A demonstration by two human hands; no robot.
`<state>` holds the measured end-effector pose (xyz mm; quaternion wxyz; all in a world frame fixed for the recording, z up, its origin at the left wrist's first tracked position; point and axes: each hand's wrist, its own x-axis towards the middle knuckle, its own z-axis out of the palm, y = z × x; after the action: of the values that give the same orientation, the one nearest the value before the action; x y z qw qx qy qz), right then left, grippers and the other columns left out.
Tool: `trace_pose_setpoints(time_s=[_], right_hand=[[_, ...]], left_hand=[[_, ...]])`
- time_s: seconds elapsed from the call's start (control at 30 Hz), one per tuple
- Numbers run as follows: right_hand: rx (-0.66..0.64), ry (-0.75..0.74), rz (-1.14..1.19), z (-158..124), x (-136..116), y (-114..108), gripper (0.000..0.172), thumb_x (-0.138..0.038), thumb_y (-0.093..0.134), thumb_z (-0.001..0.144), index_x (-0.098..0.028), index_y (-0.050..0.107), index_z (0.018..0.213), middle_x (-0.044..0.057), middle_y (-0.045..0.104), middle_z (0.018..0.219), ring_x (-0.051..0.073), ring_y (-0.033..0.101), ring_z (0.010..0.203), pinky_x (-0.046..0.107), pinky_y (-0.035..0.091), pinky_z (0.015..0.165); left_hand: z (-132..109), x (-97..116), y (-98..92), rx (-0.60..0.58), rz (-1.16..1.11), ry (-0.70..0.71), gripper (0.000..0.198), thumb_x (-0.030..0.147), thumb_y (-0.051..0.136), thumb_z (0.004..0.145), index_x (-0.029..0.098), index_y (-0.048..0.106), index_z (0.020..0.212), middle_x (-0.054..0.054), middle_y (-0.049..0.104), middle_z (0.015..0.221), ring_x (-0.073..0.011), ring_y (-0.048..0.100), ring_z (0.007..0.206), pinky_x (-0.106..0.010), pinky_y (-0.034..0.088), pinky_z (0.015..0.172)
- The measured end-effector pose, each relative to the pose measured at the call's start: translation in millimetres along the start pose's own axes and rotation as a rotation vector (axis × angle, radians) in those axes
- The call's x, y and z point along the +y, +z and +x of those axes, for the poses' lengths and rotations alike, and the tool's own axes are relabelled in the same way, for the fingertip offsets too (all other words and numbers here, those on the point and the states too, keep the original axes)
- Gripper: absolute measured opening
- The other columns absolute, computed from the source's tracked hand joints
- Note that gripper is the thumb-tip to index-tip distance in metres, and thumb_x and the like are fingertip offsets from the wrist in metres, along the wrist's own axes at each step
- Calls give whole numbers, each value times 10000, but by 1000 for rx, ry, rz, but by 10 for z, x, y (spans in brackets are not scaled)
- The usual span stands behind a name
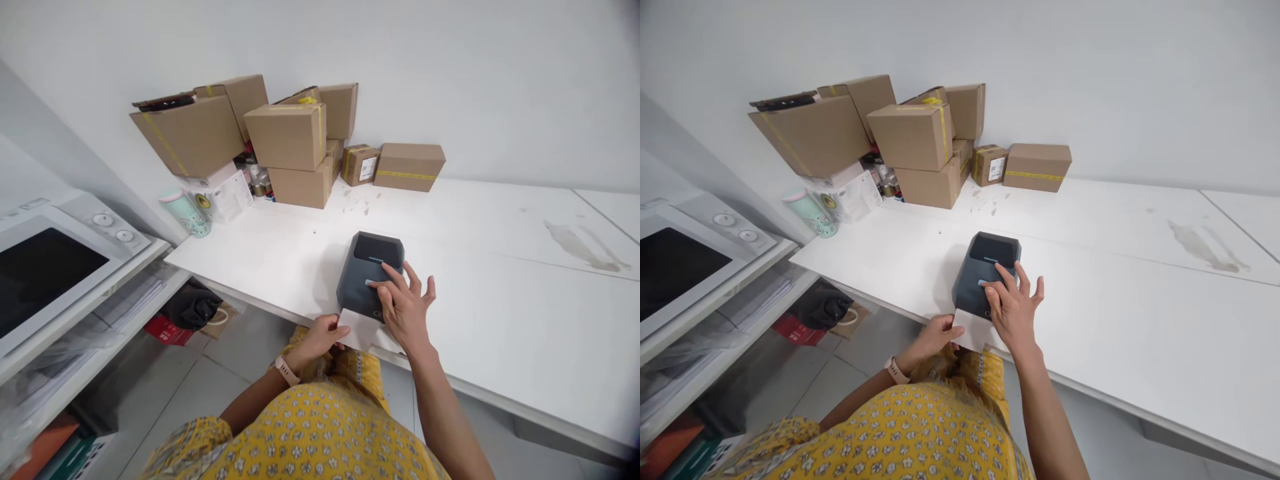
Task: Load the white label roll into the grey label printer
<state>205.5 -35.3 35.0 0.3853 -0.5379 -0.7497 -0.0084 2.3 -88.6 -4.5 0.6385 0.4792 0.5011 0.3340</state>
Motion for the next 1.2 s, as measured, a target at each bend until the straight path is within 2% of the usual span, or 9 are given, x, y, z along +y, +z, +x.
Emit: trace_pose_setpoints(time_s=[0.1, 0.17, 0.23, 0.3, 0.37, 0.5, 0.87, 1.03, 1.2], right_hand=[[-19, 21, -1, 47, -33, 44, 386, -348, 358, 1068, -288, 722, 955, -20, 637, 1453, 292, 304, 1550, 680, 38, 1221], [-6, 43, -2, 22, -56, 87, 367, -364, 375, 1064, -271, 703, 928, -10, 628, 1467, 298, 298, 1553, 689, 54, 1217], [28, 68, -11, -44, -86, 124, 337, -378, 395, 1060, -274, 697, 951, 1, 620, 1476, 308, 303, 1549, 698, 67, 1210], [62, 88, -35, -143, -123, 154, 295, -389, 416, 1053, -304, 699, 1053, 14, 593, 1503, 317, 315, 1543, 703, 84, 1205], [75, 120, -45, -262, -167, 180, 293, -408, 431, 1044, -342, 672, 1197, 38, 506, 1578, 328, 322, 1539, 695, 132, 1202], [77, 261, 118, -474, -264, 214, 439, -457, 430, 1026, -347, 516, 1443, 113, 271, 1698, 355, 322, 1541, 672, 282, 1175], [58, 506, 439, -475, -411, 32, 559, -560, 396, 1012, -335, 452, 1520, 92, 259, 1708, 358, 279, 1564, 645, 366, 1181], [130, 345, 333, -107, -364, -153, 550, -535, 349, 1029, -334, 429, 1535, 94, 344, 1671, 332, 341, 1538, 612, 345, 1203], [197, 177, 216, 710, -229, -325, 572, -556, 244, 1048, -287, 472, 1498, 126, 445, 1589, 300, 387, 1506, 573, 332, 1207]], left_hand=[[-21, 2, -48, 12, 135, 36, 450, 599, 685, 835, 150, 667, 859, -22, 653, 753, -170, 633, 672, -303, 520, 651], [-46, 20, -105, 141, 254, 99, 392, 561, 634, 890, 170, 654, 869, -19, 656, 769, -176, 640, 709, -315, 528, 698], [-63, 71, -163, 347, 333, 187, 363, 534, 560, 952, 190, 657, 1014, -57, 705, 950, -206, 672, 871, -352, 545, 820], [-55, 157, -203, 455, 359, 290, 426, 517, 480, 1006, 230, 581, 1305, -108, 649, 1321, -245, 631, 1182, -406, 509, 1018], [-19, 258, -209, 383, 383, 394, 529, 500, 420, 1041, 288, 396, 1525, -96, 426, 1610, -257, 429, 1467, -445, 381, 1199], [77, 383, -145, 178, 451, 473, 628, 495, 406, 1049, 294, 240, 1621, -55, 202, 1729, -244, 122, 1613, -461, 169, 1319], [38, 456, -74, 116, 198, 406, 644, 557, 381, 1040, 353, 223, 1631, 40, 56, 1749, -246, 61, 1621, -405, 219, 1314], [245, 747, -139, 144, 141, 590, 654, 584, 402, 1030, 277, 331, 1603, -30, 235, 1722, -258, 180, 1604, -412, 160, 1326], [660, 1081, -268, 132, 8, 709, 622, 567, 339, 1053, 292, 281, 1608, -43, 434, 1634, -214, 310, 1563, -404, 245, 1293]])
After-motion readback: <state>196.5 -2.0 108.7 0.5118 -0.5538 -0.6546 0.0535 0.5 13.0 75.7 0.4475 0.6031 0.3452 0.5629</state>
